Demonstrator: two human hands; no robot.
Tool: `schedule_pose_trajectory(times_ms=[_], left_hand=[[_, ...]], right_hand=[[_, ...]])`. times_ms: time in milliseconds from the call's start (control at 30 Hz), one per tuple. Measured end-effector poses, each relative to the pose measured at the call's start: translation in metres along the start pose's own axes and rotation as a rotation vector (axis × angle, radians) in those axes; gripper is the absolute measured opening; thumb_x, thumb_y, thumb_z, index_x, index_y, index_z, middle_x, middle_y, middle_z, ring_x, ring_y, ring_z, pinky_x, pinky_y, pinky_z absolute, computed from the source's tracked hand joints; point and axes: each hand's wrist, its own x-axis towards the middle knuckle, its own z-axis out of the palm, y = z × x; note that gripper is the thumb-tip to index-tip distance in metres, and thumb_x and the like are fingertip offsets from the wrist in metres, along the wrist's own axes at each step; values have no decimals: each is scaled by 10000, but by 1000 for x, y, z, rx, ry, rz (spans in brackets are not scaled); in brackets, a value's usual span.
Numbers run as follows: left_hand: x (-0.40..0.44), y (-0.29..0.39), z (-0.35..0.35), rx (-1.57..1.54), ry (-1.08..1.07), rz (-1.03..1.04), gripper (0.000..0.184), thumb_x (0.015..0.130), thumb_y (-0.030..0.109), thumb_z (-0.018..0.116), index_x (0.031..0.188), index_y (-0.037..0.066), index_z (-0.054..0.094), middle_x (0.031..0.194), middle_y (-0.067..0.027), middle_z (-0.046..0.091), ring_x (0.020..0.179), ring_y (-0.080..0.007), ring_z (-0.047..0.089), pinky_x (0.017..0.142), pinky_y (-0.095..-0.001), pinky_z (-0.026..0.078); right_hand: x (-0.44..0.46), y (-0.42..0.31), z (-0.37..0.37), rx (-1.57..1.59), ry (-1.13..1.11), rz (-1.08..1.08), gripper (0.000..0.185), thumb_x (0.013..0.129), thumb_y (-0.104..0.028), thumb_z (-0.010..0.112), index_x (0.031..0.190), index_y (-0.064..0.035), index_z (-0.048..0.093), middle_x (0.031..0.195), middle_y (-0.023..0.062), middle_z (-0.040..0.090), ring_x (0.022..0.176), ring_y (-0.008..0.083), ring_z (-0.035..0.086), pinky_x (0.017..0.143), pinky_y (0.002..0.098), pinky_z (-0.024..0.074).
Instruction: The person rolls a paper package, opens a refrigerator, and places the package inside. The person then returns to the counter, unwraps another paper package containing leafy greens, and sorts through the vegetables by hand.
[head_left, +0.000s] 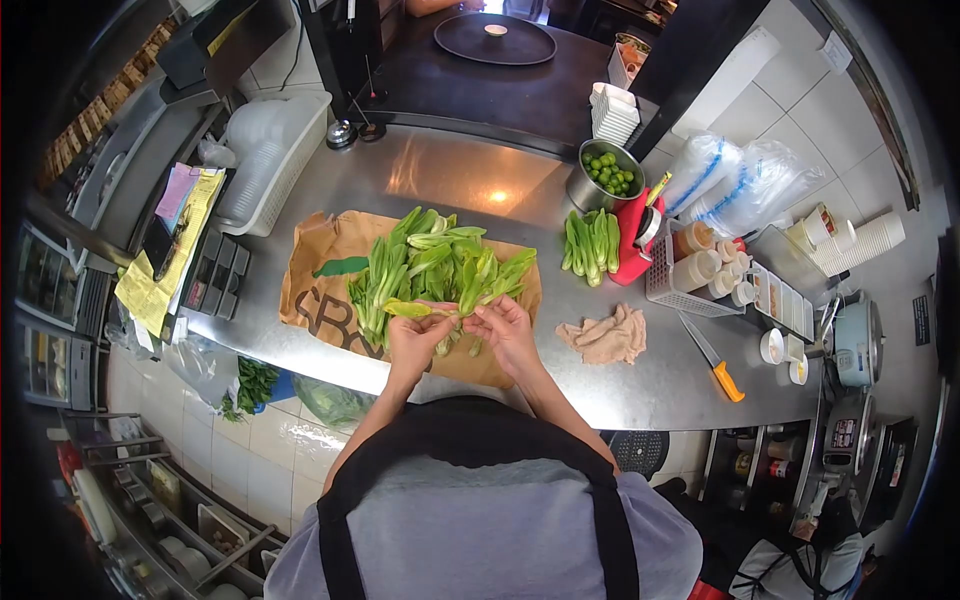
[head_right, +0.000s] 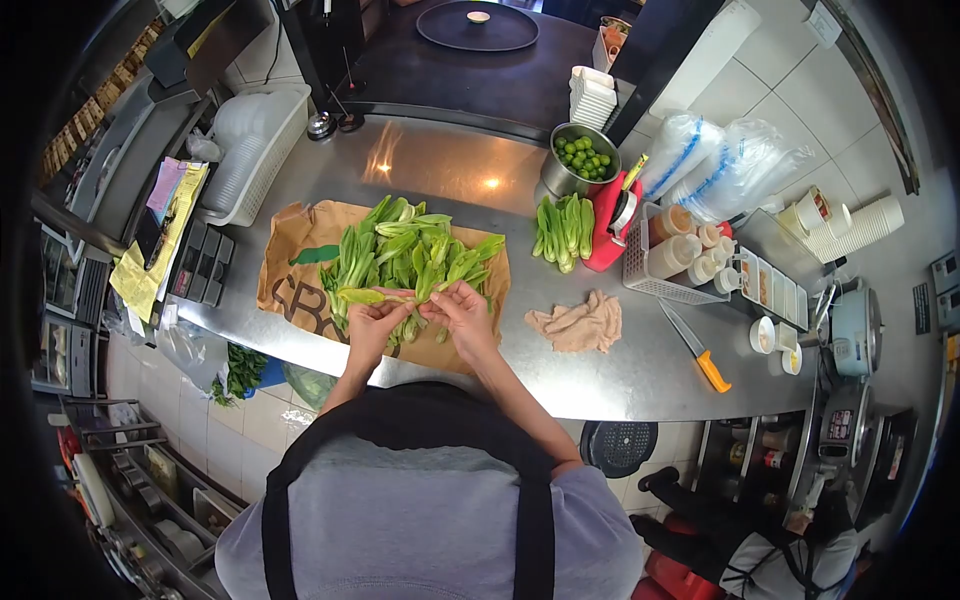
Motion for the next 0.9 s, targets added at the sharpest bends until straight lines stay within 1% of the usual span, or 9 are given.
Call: schedule_pose_trajectory(times_ms=[67, 167, 267, 333, 433, 567, 633, 733, 900], left_hand=[[0, 1, -5, 56, -75, -116, 258, 789, 2, 648, 1035, -41, 586, 1006, -108, 632, 814, -102, 604, 684, -229, 497], [-3, 3, 0, 303, -114, -33, 295, 780, 67, 674, 1061, 10, 605, 1028, -88, 640, 851, -98, 603, 646, -244, 487], [0, 1, -31, 881, 23, 194, 301, 724, 102, 698, 1008, 46, 615, 964, -97, 607, 896, -211, 569, 710, -318, 474], [0, 11, -41, 1135, 219, 210, 274, 675, 133, 715, 917, 65, 604, 892, -104, 545, 920, -306, 510, 787, -383, 442], [12, 6, -68, 1390, 502, 244, 214, 690, 174, 718, 829, 70, 593, 845, -92, 533, 869, -281, 539, 711, -386, 443], [19, -3, -85, 1368, 466, 297, 213, 680, 193, 734, 787, 80, 589, 826, -87, 531, 851, -278, 542, 706, -390, 444], [21, -5, -86, 1337, 417, 317, 203, 683, 180, 732, 804, 82, 601, 809, -83, 552, 816, -282, 557, 695, -388, 452], [21, 2, -87, 1143, 387, 101, 180, 728, 159, 714, 842, 55, 621, 788, -60, 612, 724, -212, 606, 631, -330, 481], [15, 21, -92, 334, 339, -94, 195, 805, 150, 676, 911, -6, 624, 828, -51, 648, 700, -105, 635, 559, -194, 487]], right_hand=[[1, 0, -4, -54, 40, 3, 90, 851, -45, 588, 921, -13, 542, 826, 87, 627, 727, 167, 642, 678, 273, 541], [3, -3, -29, -291, 104, -48, 92, 843, -54, 600, 899, -10, 541, 793, 84, 628, 676, 164, 639, 620, 262, 535], [6, -2, -65, -570, 163, -172, 133, 829, -89, 629, 883, 7, 555, 759, 79, 628, 633, 148, 630, 571, 239, 515], [3, -5, -83, -800, 173, -67, 167, 824, -113, 634, 920, 10, 573, 750, 79, 622, 616, 147, 624, 554, 244, 505], [0, -8, -92, -1146, 194, -153, 248, 804, -141, 652, 985, 16, 585, 760, 91, 606, 600, 150, 613, 536, 254, 487], [3, -20, -76, -1436, 237, -444, 325, 776, -163, 676, 1041, 1, 584, 836, 112, 571, 611, 166, 598, 535, 270, 470], [0, -30, -53, -1356, 232, -432, 321, 777, -157, 676, 1046, -12, 576, 838, 105, 551, 616, 178, 570, 573, 283, 459], [-4, -37, -27, -1239, 185, -443, 307, 783, -147, 670, 1045, -16, 576, 864, 97, 541, 621, 180, 560, 583, 289, 454], [-12, -47, 7, -1115, 56, -417, 260, 797, -125, 658, 1034, -37, 601, 893, 78, 562, 660, 143, 574, 573, 256, 451]])
